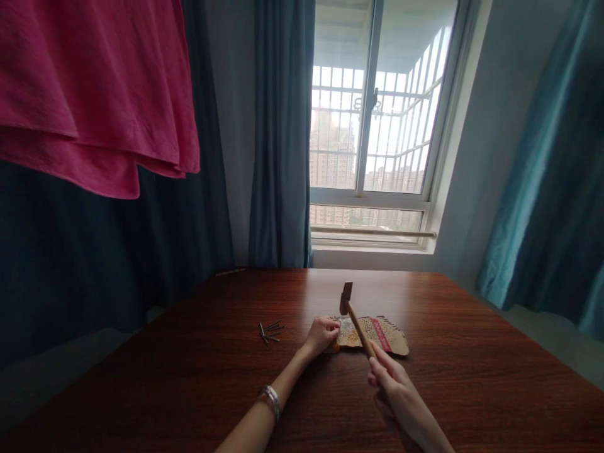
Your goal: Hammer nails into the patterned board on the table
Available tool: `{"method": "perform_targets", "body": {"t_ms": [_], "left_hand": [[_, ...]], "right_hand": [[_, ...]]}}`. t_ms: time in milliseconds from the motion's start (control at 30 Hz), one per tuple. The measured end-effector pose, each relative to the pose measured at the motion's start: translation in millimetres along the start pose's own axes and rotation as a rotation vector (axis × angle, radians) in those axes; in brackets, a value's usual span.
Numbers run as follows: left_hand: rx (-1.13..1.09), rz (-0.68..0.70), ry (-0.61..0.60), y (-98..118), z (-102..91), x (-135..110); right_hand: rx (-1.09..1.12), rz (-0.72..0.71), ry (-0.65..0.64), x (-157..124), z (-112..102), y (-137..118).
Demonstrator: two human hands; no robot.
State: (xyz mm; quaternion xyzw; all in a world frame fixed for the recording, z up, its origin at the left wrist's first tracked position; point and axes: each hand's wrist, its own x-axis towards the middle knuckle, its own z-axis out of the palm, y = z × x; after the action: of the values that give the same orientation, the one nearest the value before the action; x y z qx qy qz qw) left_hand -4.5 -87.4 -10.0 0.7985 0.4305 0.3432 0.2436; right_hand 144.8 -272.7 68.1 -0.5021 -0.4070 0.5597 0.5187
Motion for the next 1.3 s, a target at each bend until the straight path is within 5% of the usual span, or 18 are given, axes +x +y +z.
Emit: {"method": "perform_targets", "body": {"t_ms": [1300], "left_hand": [[0.017, 0.042, 0.023, -4.3, 1.3, 1.1]], "right_hand": [[-0.01, 0.014, -0.022, -3.5, 1.6, -1.3]]}}
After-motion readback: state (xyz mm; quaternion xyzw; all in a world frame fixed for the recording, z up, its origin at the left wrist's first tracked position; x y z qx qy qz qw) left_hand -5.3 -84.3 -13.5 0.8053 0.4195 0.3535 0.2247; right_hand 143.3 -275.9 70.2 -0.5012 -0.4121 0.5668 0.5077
